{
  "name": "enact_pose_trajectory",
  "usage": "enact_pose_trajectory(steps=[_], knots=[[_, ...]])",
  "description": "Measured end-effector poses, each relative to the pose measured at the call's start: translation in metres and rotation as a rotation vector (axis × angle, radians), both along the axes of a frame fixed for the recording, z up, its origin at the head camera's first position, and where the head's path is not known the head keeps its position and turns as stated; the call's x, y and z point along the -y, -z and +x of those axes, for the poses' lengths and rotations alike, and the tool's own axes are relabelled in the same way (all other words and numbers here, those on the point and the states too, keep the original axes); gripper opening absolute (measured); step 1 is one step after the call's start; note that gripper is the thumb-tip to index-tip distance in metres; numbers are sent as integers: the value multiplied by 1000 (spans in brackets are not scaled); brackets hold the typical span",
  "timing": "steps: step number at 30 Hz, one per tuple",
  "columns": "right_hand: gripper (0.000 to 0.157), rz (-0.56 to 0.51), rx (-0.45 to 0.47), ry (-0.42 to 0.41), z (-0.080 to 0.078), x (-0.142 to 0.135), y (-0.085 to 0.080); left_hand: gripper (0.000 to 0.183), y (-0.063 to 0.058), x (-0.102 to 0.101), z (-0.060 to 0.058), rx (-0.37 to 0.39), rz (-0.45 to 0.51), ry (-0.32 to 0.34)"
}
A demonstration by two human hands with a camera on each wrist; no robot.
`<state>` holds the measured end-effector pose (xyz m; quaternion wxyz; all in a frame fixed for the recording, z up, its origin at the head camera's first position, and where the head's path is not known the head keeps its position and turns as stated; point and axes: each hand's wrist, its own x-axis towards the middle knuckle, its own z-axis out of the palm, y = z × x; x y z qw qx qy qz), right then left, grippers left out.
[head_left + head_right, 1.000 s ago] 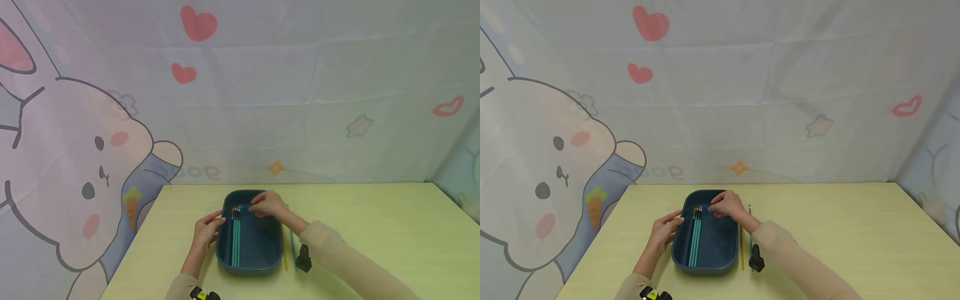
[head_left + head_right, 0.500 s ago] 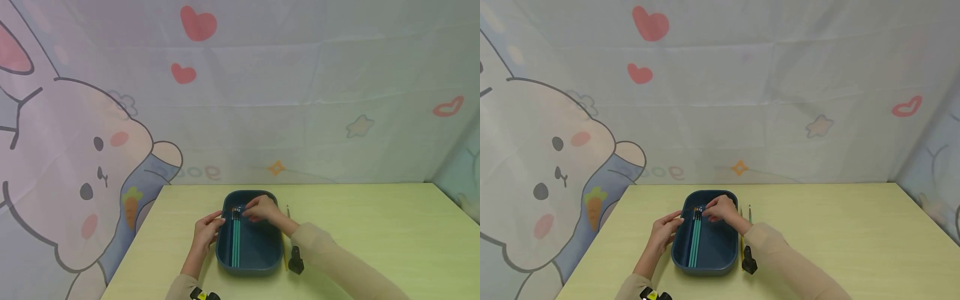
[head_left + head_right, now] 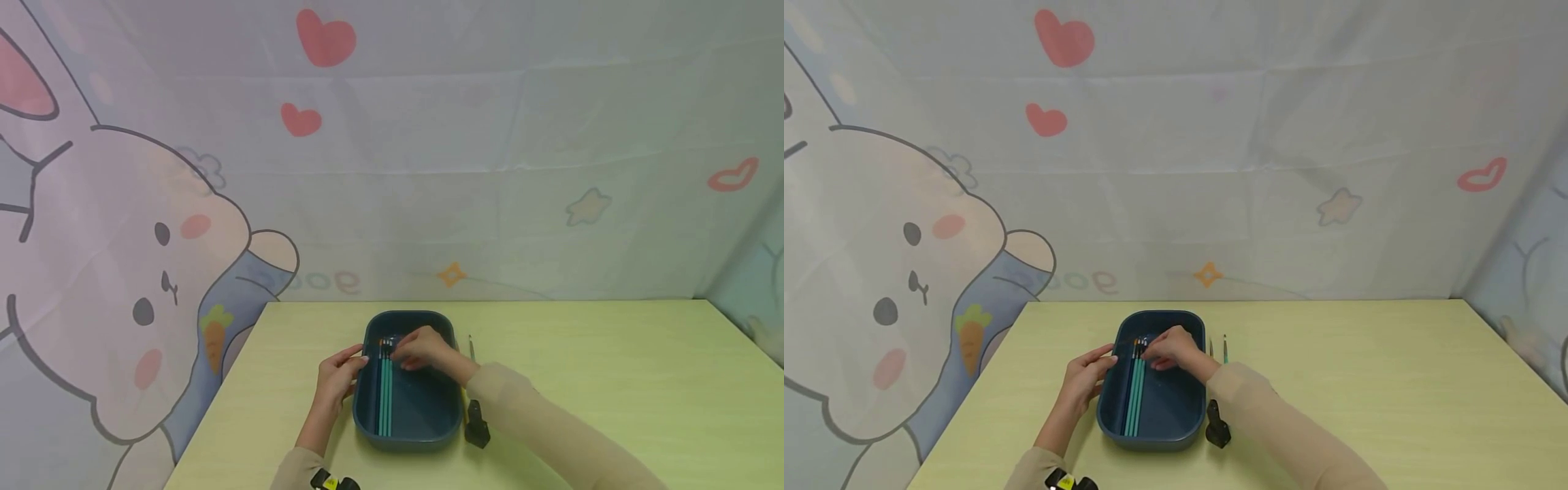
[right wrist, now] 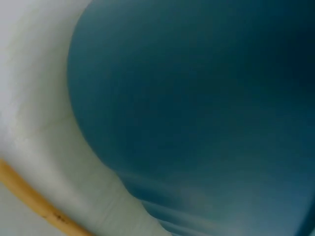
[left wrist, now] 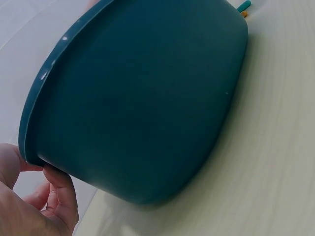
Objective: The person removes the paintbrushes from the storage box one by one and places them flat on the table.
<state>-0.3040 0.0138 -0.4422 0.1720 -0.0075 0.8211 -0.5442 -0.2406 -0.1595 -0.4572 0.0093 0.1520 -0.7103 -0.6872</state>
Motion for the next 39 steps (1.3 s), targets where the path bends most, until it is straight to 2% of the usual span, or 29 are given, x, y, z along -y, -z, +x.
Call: enact_pose_trajectory(steps=[12,31,39], knots=[[19,1,26,-2,3,2,7,43,0,1,0,-13,14,6],[18,54,-49,-15,7,5,17,43,0,-4,1,-11,22,12],[16,77,-47,-12,5,4,17,42,-2,-5,1,4,12,2]])
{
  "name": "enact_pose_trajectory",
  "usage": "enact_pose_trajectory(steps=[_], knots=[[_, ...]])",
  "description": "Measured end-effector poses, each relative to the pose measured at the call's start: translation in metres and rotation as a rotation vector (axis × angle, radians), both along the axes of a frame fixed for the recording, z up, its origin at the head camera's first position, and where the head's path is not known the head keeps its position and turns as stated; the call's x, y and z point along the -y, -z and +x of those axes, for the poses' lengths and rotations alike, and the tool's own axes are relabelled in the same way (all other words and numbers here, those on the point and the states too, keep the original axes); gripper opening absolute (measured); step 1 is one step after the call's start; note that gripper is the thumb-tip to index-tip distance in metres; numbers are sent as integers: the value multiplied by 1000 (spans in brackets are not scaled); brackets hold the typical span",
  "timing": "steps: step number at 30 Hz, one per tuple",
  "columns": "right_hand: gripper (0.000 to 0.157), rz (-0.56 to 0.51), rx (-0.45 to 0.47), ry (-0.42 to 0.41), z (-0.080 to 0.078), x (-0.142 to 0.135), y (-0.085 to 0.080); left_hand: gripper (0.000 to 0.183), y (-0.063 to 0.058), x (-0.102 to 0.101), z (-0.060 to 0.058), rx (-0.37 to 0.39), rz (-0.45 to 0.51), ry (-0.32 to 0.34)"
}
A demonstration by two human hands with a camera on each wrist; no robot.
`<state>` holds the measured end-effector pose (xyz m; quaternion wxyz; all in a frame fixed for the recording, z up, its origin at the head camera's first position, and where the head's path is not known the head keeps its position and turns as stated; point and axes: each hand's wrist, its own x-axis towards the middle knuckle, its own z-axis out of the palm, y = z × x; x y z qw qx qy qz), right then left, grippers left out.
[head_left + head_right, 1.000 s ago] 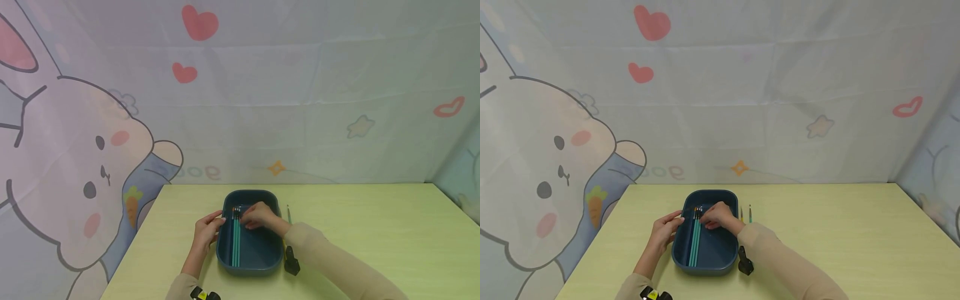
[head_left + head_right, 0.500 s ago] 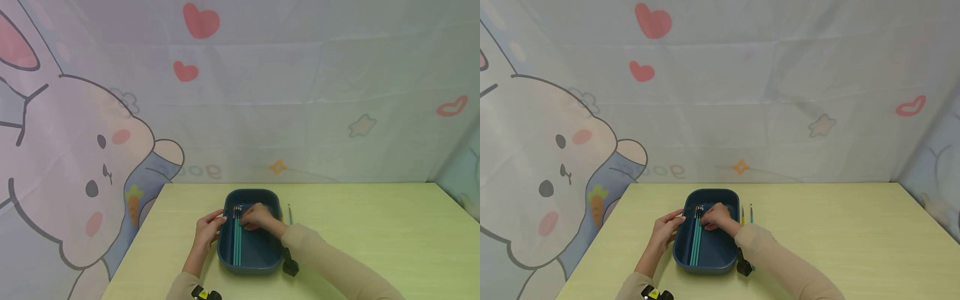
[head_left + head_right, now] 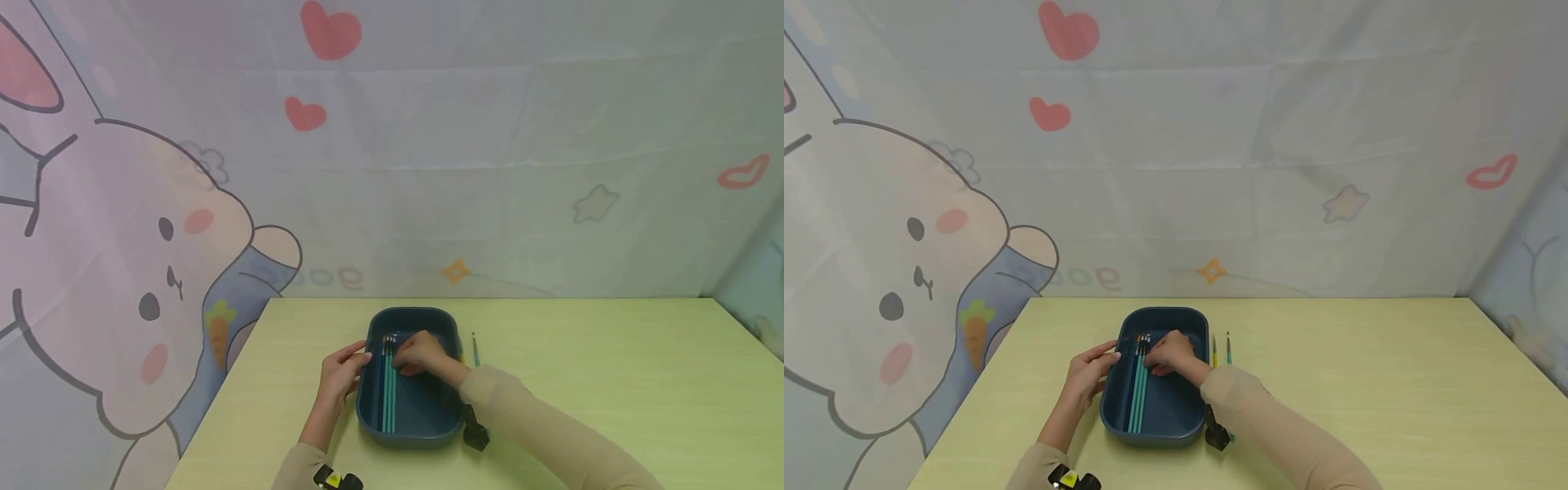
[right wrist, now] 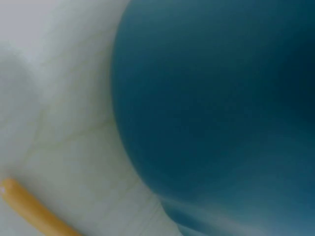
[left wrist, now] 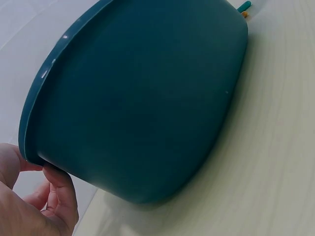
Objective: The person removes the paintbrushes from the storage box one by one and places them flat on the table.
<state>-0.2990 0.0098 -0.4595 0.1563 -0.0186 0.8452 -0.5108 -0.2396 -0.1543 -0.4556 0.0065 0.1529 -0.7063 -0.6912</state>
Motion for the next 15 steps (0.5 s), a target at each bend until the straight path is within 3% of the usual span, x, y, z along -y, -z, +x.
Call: enact_pose_trajectory(steps=[15], knots=[[14,69,-105,-14,1,4,5,41,1,3,3,-9,2,7]])
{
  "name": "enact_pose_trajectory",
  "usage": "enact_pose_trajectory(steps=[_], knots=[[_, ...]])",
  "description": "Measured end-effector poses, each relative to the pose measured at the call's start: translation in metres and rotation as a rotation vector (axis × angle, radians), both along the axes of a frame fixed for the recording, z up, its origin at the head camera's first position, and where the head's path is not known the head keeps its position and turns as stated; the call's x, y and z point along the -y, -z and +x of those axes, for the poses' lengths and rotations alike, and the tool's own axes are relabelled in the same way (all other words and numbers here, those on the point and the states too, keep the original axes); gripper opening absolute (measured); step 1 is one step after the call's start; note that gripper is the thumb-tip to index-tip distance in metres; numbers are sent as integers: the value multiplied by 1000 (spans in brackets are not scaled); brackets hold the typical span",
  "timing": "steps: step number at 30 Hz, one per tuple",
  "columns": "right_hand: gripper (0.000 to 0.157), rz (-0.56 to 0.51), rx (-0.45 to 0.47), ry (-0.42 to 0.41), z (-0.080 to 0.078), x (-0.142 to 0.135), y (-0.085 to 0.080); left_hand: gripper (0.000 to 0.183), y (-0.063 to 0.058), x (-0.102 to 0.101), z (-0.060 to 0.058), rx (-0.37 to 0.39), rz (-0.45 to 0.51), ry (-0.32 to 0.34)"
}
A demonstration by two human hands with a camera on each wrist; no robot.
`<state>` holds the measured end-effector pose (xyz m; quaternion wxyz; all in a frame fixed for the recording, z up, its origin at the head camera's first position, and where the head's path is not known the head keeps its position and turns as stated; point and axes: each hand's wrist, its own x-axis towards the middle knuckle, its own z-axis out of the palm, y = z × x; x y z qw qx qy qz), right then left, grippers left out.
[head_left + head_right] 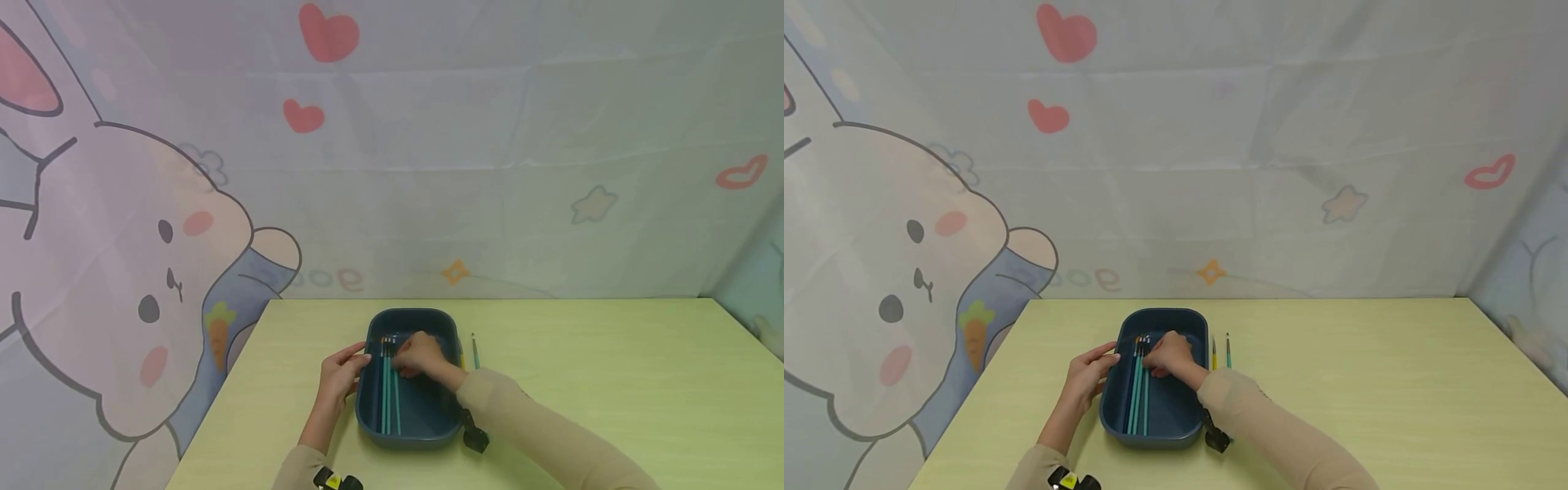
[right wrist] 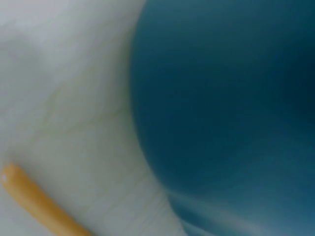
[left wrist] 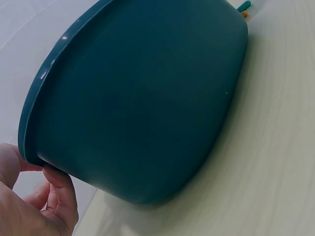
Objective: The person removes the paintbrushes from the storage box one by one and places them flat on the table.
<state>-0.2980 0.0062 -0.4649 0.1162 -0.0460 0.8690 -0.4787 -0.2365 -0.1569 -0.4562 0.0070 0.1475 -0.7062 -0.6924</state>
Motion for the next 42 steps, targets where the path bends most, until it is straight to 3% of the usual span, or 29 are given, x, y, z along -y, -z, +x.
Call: enact_pose_trajectory(steps=[11,23,42], knots=[[14,33,-40,-3,3,1,-1,41,-1,-1,1,8,-13,-8],[16,6,39,24,-1,0,-1,40,0,-1,0,2,-2,-11],[16,-24,-13,-33,1,-1,-11,40,4,2,-6,6,1,3]])
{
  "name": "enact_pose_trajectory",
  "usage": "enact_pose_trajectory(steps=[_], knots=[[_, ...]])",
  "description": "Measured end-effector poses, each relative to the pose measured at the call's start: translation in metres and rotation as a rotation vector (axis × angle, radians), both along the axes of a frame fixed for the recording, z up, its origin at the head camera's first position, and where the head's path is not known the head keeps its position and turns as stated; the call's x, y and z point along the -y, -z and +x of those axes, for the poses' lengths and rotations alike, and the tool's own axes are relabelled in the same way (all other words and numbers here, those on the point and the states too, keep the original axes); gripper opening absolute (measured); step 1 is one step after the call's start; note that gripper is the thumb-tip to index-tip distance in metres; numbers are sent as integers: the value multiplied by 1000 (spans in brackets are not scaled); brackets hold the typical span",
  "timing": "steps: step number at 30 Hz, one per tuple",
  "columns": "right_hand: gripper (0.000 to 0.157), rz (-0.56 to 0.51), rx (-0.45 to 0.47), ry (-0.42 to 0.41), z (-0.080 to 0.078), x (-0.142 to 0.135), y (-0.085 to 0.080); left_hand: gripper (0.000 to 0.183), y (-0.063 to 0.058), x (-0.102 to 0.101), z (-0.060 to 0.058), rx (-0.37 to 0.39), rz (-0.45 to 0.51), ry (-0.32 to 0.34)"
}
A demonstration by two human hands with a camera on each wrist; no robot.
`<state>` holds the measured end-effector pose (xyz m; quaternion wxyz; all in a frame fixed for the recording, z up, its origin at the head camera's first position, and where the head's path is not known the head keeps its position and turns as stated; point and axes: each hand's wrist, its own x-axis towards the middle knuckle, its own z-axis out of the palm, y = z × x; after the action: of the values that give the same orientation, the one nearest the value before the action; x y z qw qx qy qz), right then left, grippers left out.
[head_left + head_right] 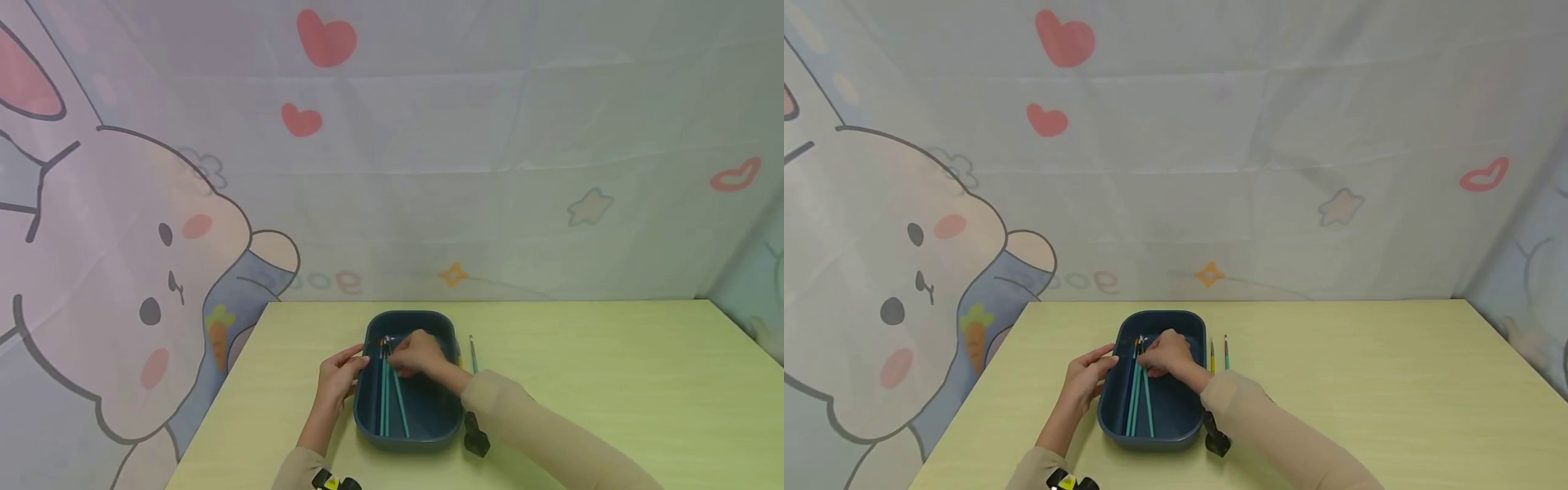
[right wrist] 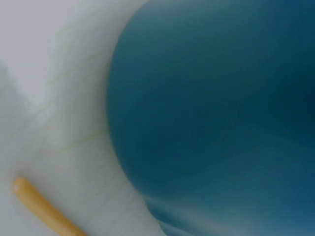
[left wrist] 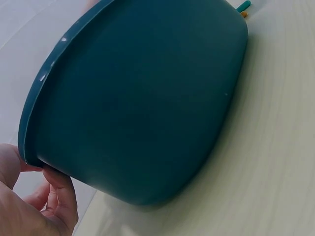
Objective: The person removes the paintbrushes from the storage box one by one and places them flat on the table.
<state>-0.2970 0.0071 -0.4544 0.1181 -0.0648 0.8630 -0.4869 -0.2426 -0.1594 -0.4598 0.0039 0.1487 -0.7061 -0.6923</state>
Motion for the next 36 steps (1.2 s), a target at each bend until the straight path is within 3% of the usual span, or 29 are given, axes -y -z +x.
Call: enact_pose_trajectory(steps=[14,21,36], knots=[[16,-22,-30,-14,5,-3,-14,35,-1,1,4,-48,-16,-3],[17,-36,-32,-5,7,-7,-20,39,-2,-1,1,-2,-46,-23],[17,-63,-62,-11,5,-14,-29,41,-1,1,1,-12,-37,-29]])
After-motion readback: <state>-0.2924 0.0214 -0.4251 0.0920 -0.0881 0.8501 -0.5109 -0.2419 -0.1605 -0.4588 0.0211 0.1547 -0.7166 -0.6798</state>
